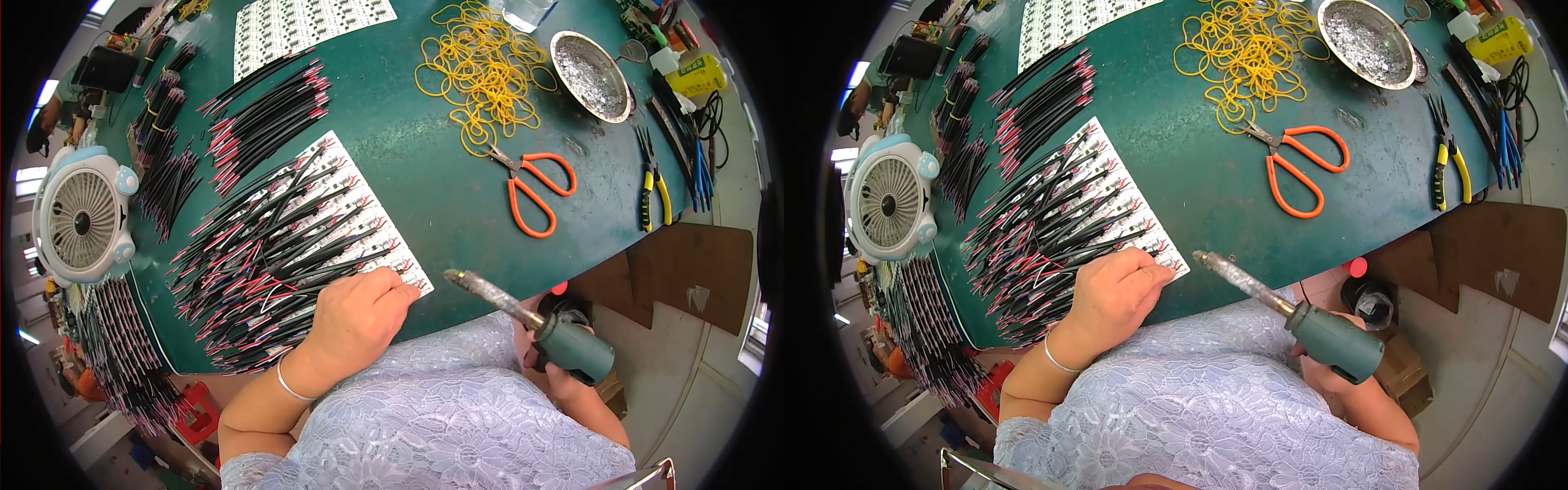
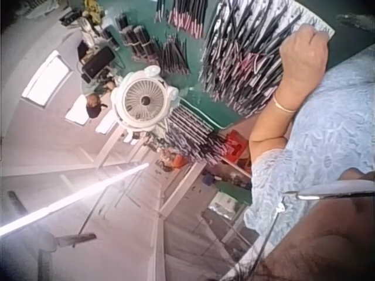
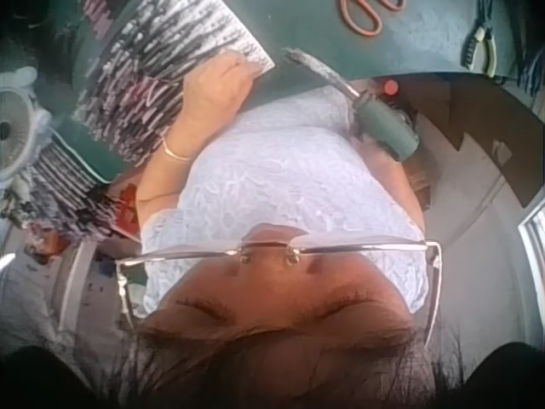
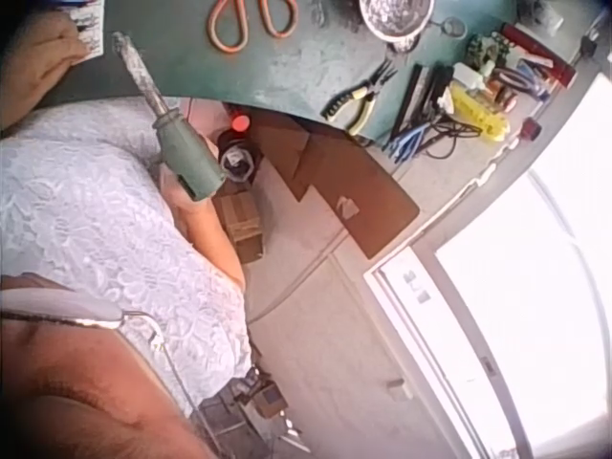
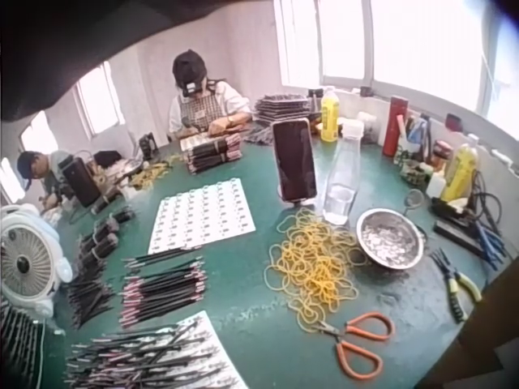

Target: The person solders individual wires onto an LED light circuit board with a soldering iron.

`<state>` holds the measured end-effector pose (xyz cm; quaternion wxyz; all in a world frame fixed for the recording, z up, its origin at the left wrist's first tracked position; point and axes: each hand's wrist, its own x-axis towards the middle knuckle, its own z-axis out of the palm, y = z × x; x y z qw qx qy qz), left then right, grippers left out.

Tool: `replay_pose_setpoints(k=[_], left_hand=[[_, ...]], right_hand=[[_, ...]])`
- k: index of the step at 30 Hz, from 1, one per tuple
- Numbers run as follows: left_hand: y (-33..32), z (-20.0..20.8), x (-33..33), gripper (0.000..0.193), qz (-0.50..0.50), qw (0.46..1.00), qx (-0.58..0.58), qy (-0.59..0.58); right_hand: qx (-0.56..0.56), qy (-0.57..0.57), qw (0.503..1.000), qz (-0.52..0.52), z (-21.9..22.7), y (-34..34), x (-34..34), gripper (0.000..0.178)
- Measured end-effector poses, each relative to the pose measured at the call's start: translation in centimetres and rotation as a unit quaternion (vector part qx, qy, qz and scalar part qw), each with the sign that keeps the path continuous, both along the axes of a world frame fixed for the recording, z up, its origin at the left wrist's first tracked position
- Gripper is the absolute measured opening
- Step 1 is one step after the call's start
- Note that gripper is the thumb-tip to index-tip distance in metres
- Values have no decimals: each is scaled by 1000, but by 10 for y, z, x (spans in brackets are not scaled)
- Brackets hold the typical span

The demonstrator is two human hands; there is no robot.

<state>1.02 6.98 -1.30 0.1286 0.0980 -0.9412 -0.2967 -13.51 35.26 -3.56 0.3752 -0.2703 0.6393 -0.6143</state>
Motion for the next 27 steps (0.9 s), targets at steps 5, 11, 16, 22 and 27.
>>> replay_pose_setpoints(k=[5,11,16,22,27], left_hand=[[3,1,7,15,21,999,-28,-1],[-7,9,18,50,-18,993,-116,1],[-46,33,85,74,91,969,-174,-149],[-83,49,164,68,167,940,-193,-228],[-94,56,184,79,171,935,-177,-255]], right_hand=[[-12,30,999,34,-8,-3,-6,25],[19,-39,998,-46,4,-6,1,57],[4,31,999,-26,4,-17,-5,59],[-41,24,997,-62,10,-31,1,53],[-105,26,991,-74,11,-34,7,56]])
